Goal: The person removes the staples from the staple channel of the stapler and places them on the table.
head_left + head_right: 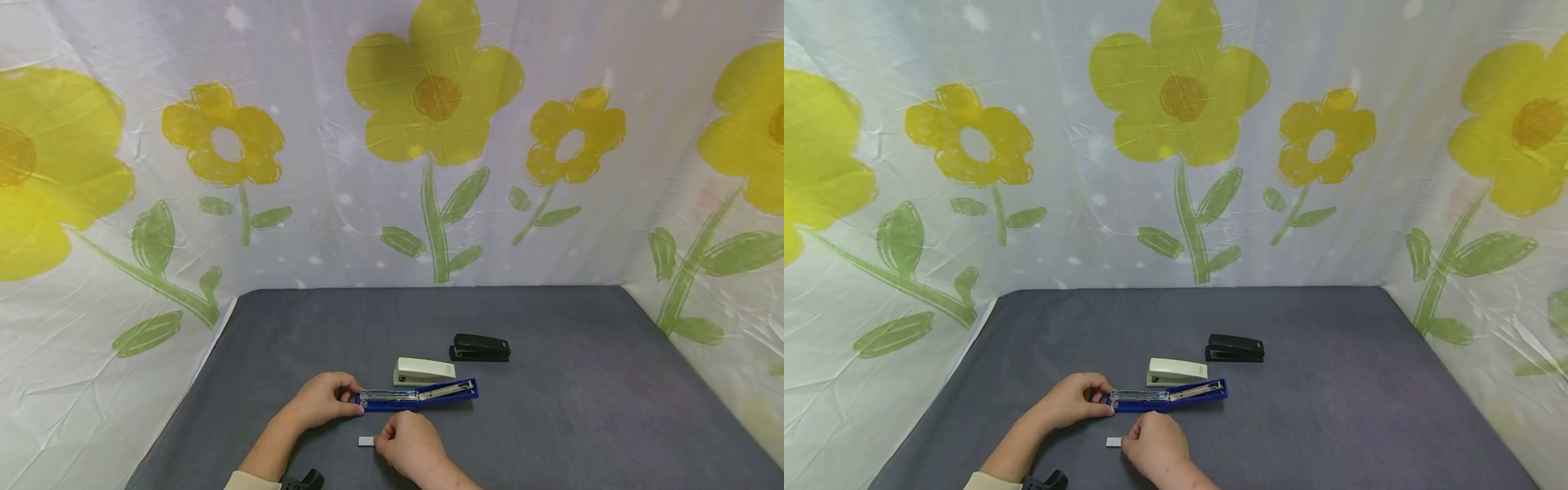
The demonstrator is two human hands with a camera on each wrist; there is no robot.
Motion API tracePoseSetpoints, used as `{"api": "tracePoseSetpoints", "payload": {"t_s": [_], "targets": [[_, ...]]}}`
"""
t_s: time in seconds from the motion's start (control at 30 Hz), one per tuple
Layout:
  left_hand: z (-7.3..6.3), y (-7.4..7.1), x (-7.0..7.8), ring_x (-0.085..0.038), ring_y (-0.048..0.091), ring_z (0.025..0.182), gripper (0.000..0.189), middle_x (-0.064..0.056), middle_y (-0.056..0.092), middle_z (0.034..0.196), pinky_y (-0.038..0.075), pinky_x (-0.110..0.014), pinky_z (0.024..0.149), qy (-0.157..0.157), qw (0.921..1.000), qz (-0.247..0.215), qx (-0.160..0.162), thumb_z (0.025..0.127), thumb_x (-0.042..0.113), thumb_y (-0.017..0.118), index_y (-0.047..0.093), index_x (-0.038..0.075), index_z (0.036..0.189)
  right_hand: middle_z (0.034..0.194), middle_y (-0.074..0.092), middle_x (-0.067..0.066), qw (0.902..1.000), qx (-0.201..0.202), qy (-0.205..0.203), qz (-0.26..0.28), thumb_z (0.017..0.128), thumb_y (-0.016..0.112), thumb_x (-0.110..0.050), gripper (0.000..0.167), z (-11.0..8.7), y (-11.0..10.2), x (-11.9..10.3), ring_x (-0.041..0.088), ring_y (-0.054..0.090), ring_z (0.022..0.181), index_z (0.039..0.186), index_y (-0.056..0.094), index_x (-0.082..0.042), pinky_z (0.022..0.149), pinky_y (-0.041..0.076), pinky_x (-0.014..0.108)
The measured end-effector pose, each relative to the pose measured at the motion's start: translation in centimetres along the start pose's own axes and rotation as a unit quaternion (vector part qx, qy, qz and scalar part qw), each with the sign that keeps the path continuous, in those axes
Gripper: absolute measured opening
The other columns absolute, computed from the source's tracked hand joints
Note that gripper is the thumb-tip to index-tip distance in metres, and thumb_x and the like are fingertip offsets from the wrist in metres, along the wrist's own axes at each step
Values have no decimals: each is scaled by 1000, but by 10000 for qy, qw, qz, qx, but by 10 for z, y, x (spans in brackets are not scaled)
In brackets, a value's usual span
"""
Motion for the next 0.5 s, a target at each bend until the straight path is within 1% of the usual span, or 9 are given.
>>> {"api": "tracePoseSetpoints", "payload": {"t_s": [0.1,0.23,0.5], "targets": [[0,2,-2,-2,45,56,24,15,52,68,43,-26,62,3,10000,32,7,81,35,89,74,23,95,46,52,-12,9999,-15,65,-109,85,77,-20,30,-1,0,-1,8,50,46,60,62,-22,46,35,27],[0,3,-3,-2,45,56,24,15,52,68,42,-26,62,5,10000,53,31,80,34,90,74,23,94,45,51,-13,9994,67,50,-327,84,78,-22,31,-1,0,-1,8,49,45,58,61,-23,45,35,28],[0,0,-1,-2,45,56,25,14,52,68,42,-26,61,99,9999,26,43,80,34,90,73,21,96,57,51,-14,9952,282,-83,-937,81,79,-23,29,2,-1,-5,6,45,51,59,61,-24,49,38,29]]}}
Point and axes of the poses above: each hand's wrist, its own z-axis towards the middle knuckle, its own y-axis out of the palm, x = y × z, the point moved 3 cm from there along z, towards the middle knuckle
